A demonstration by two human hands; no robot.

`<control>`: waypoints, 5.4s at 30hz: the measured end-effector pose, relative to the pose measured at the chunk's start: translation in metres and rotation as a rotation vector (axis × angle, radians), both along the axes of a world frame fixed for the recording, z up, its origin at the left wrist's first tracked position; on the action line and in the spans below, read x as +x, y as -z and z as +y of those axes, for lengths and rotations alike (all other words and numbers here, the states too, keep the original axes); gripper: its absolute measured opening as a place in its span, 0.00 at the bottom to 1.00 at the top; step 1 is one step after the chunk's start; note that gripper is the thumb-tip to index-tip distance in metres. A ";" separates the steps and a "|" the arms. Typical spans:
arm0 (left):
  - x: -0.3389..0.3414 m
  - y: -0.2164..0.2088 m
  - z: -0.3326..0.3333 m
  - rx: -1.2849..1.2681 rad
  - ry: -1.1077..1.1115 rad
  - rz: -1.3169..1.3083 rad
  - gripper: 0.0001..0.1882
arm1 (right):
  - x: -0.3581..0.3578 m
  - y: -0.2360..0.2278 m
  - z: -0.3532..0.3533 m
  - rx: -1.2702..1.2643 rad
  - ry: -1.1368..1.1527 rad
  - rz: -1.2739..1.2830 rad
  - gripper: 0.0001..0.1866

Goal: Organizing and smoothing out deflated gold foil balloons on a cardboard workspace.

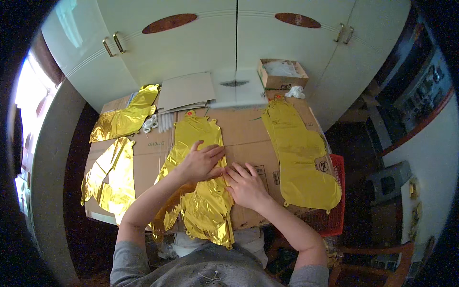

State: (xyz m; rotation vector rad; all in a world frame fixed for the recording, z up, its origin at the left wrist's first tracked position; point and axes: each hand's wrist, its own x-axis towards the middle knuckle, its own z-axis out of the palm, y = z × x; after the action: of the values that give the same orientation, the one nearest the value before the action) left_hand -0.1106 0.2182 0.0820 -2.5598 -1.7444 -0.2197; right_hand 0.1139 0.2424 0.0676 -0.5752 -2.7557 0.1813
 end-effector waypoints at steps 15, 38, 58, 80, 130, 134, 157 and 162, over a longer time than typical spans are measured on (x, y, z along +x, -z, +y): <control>-0.013 0.004 0.043 0.007 -0.159 0.032 0.40 | 0.002 0.002 0.000 -0.024 0.008 0.030 0.22; -0.038 0.005 0.039 -0.054 -0.079 -0.211 0.41 | 0.004 0.000 -0.001 -0.064 -0.012 -0.011 0.23; -0.022 -0.004 0.050 0.054 -0.112 0.090 0.47 | 0.003 0.003 -0.001 -0.030 -0.021 0.017 0.20; -0.040 0.018 0.096 -0.035 -0.528 -0.249 0.52 | 0.004 0.003 -0.001 -0.051 -0.006 -0.041 0.22; -0.048 0.024 0.101 -0.009 -0.610 -0.301 0.54 | 0.007 -0.011 0.066 0.129 -0.467 -0.126 0.21; -0.047 0.025 0.102 -0.004 -0.612 -0.307 0.54 | 0.014 -0.012 0.056 0.109 -0.471 -0.131 0.21; 0.013 -0.024 -0.055 -0.028 0.145 -0.127 0.44 | 0.026 0.005 0.033 -0.008 -0.319 0.021 0.19; 0.013 0.001 -0.069 -0.041 0.133 -0.070 0.49 | 0.027 0.005 0.031 -0.010 -0.287 0.061 0.18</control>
State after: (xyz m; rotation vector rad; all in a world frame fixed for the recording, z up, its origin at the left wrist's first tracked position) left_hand -0.0974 0.1488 0.0806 -2.7330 -1.6172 -0.2834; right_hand 0.1407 0.2731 0.0629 -0.1705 -2.7668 0.2727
